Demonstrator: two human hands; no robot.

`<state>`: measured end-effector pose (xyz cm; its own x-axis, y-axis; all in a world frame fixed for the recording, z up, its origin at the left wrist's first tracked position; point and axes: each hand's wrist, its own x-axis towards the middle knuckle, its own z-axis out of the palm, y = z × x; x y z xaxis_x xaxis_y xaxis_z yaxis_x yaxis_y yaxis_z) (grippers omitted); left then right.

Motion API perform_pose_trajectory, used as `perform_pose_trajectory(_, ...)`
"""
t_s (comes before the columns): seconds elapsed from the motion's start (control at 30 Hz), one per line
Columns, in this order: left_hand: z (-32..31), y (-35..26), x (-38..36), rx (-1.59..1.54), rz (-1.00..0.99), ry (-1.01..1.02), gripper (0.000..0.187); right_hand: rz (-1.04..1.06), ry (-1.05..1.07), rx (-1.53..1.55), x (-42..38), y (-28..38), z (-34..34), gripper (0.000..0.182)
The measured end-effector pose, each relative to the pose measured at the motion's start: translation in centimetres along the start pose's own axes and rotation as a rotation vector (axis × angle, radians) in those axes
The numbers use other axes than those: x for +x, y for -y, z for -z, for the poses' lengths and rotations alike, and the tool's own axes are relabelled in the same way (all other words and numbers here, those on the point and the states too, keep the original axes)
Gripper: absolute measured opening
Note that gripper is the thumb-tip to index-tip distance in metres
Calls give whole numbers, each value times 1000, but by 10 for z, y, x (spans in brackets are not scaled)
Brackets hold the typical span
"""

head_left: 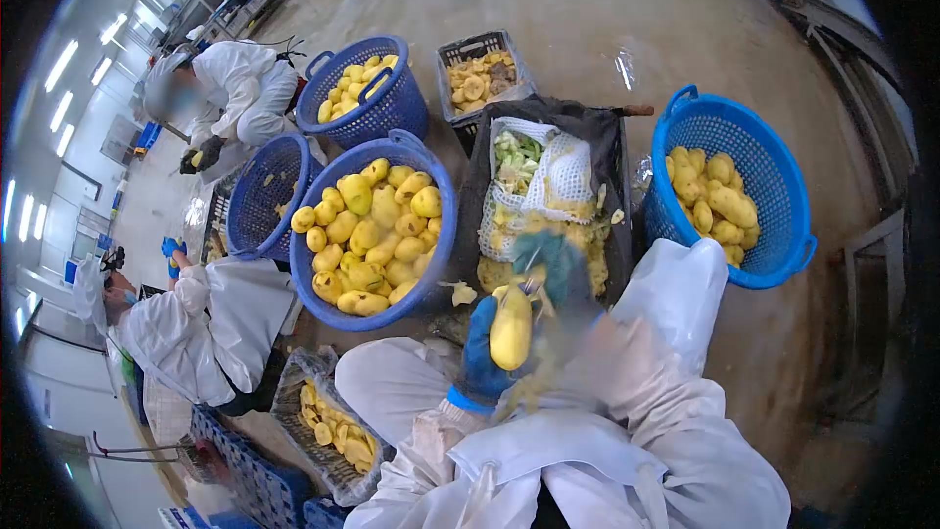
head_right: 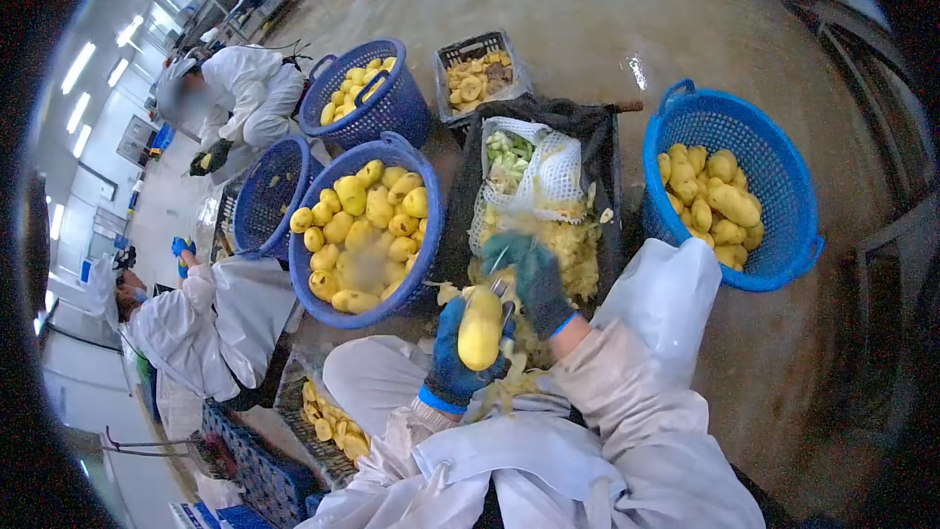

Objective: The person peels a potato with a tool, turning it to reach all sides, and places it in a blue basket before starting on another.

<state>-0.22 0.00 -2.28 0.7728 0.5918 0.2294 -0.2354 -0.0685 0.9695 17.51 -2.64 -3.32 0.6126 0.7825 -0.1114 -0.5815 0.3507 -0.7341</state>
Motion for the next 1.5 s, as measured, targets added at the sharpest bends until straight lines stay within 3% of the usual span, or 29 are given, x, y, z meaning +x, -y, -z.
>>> perform_pose_trajectory(0.07,5,9,-2,57,-63,29,76,298,-95,-394,16,15,10,34)
perform_pose_trajectory(0.17,2,-8,10,-717,453,-164,69,163,147,-212,-15,17,-19,31)
perform_pose_trajectory(0.2,2,3,6,-339,238,-59,64,-33,26,-86,-22,17,-34,35)
perform_pose_trajectory(0.23,1,9,3,41,24,43,60,47,20,-216,-12,8,-16,34)
perform_pose_trajectory(0.27,-4,-7,10,-250,276,-28,51,124,17,-344,8,-9,15,34)
perform_pose_trajectory(0.33,-2,-27,21,-819,634,-219,43,112,-67,-8,11,10,2,38)
perform_pose_trajectory(0.37,1,-29,22,-1086,771,-255,43,136,15,14,8,10,-5,38)
perform_pose_trajectory(0.43,2,-15,18,-957,694,-246,44,180,180,48,-5,7,-12,39)
perform_pose_trajectory(0.47,0,-10,19,-919,643,-224,43,59,75,-251,-20,27,-32,43)
perform_pose_trajectory(0.57,-5,-12,10,-665,480,-173,40,407,-40,-447,11,18,2,39)
perform_pose_trajectory(0.63,-3,-15,15,-722,438,-114,43,214,-62,-290,-5,41,-13,44)
perform_pose_trajectory(0.7,2,-16,19,-1062,488,-34,50,51,-4,-98,-37,43,-40,40)
perform_pose_trajectory(0.73,3,-16,22,-1170,525,-33,52,201,241,-337,-37,33,-34,40)
perform_pose_trajectory(0.8,2,-18,26,-1320,624,-89,53,159,85,-49,-27,17,-22,39)
perform_pose_trajectory(0.83,2,-20,27,-1360,680,-144,52,139,54,-56,-21,13,-14,39)
perform_pose_trajectory(0.9,-8,-24,20,-450,384,-287,36,97,-5,-68,-15,25,-22,39)
perform_pose_trajectory(0.97,-7,-24,35,-1076,650,-403,31,251,113,-394,-41,43,-39,37)
perform_pose_trajectory(1.0,-11,-27,41,-1165,627,-366,25,180,148,-183,-41,19,-35,34)
perform_pose_trajectory(1.1,0,3,32,-1112,606,-503,22,496,-118,-338,-14,1,1,29)
perform_pose_trajectory(1.17,0,3,34,-1179,590,-562,18,523,-82,-526,-16,23,1,29)
perform_pose_trajectory(1.23,-4,3,33,-1095,610,-610,17,296,-22,-212,-33,27,-23,28)
perform_pose_trajectory(1.3,-8,4,38,-1088,598,-584,17,591,-17,-586,-26,15,-19,31)
perform_pose_trajectory(1.37,-9,-2,40,-1031,566,-656,18,474,-86,-265,-12,18,-7,31)
perform_pose_trajectory(1.4,-6,-2,40,-1031,533,-640,18,506,-117,-496,-5,29,6,35)
perform_pose_trajectory(1.5,-8,-11,38,-1046,527,-588,18,301,-168,-284,-17,11,-1,35)
